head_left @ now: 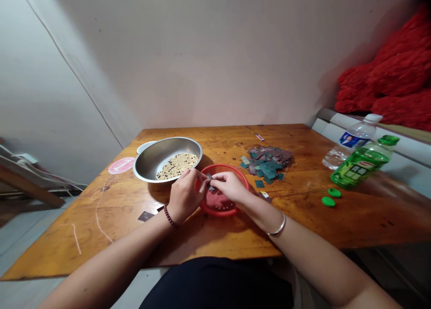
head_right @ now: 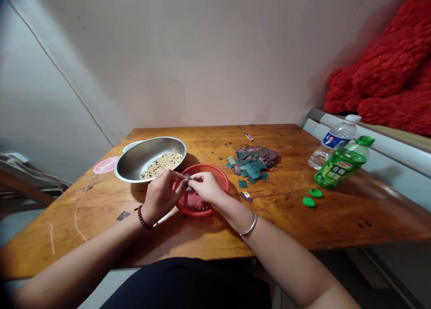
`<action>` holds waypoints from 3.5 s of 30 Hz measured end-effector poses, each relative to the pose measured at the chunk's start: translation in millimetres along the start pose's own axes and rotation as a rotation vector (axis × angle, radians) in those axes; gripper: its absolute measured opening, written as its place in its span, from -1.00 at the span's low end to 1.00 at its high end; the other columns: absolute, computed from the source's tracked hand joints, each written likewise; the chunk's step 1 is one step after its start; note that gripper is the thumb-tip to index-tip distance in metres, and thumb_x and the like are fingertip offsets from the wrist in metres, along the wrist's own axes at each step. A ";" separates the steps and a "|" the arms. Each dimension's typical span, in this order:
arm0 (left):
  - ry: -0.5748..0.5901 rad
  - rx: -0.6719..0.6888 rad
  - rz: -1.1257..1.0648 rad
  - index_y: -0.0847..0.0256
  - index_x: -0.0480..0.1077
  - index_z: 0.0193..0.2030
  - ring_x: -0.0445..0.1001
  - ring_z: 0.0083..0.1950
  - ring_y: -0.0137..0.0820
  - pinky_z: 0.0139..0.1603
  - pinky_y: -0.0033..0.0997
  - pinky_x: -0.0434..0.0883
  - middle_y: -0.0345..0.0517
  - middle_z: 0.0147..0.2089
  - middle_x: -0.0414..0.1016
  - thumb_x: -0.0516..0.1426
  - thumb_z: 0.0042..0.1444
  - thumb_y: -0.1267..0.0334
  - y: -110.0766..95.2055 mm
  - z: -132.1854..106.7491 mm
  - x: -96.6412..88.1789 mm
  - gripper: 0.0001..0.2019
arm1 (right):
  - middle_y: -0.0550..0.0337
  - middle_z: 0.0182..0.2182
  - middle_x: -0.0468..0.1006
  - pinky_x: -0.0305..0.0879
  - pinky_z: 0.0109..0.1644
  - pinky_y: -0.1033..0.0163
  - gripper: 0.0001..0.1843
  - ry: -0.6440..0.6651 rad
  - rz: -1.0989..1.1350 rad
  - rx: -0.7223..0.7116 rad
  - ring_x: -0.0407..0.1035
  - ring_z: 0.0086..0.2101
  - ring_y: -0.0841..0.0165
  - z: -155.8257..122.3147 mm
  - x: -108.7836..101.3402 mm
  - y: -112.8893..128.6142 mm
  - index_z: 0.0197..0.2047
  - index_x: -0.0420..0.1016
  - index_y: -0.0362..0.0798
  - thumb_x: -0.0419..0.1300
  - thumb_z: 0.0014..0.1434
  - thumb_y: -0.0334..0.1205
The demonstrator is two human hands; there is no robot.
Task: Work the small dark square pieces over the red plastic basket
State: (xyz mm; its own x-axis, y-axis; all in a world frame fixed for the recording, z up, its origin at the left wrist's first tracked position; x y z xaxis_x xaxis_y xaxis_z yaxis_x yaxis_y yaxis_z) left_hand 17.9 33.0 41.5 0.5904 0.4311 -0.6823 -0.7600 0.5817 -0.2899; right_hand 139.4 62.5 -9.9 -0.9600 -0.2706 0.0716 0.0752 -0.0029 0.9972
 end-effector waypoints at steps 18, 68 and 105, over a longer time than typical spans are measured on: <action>-0.018 -0.030 0.015 0.17 0.21 -0.39 0.37 -0.32 -0.42 -0.33 -0.44 0.32 -0.18 -0.37 0.44 0.11 0.11 0.23 0.3 0.5 -2.4 -0.85 | 0.21 -0.57 0.48 0.23 -0.37 0.33 -0.85 -0.010 0.003 0.010 0.31 -0.52 0.48 -0.3 0.1 0.2 -0.47 0.50 -0.16 0.18 -0.07 -0.24; -0.014 -0.052 0.017 0.18 0.21 -0.38 0.36 -0.32 -0.45 -0.34 -0.48 0.28 -0.21 -0.36 0.45 0.12 0.11 0.21 3.3 0.3 -2.1 -0.85 | 0.21 -0.55 0.49 0.25 -0.35 0.32 -0.86 -0.012 0.019 0.015 0.32 -0.51 0.47 -0.2 -0.1 -0.3 -0.46 0.50 -0.17 0.21 -0.08 -0.24; -0.009 -0.061 0.012 0.17 0.23 -0.37 0.38 -0.31 -0.43 -0.34 -0.46 0.31 -0.19 -0.35 0.45 0.11 0.11 0.21 3.0 0.1 -1.7 -0.86 | 0.21 -0.56 0.49 0.25 -0.36 0.33 -0.86 -0.016 -0.004 0.008 0.33 -0.51 0.48 -1.0 0.4 0.5 -0.46 0.52 -0.16 0.20 -0.06 -0.25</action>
State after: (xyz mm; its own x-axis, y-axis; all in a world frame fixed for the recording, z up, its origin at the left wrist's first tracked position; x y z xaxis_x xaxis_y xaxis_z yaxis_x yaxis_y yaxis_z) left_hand 14.6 34.1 41.9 0.5836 0.4440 -0.6799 -0.7817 0.5338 -0.3224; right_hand 139.4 61.5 -9.4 -0.9645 -0.2550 0.0680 0.0694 0.0038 0.9976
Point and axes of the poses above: each hand's wrist, its own z-axis towards the middle knuckle, its own x-axis out of the palm, y = z × x, the point moved 6 cm from there along z, towards the middle knuckle
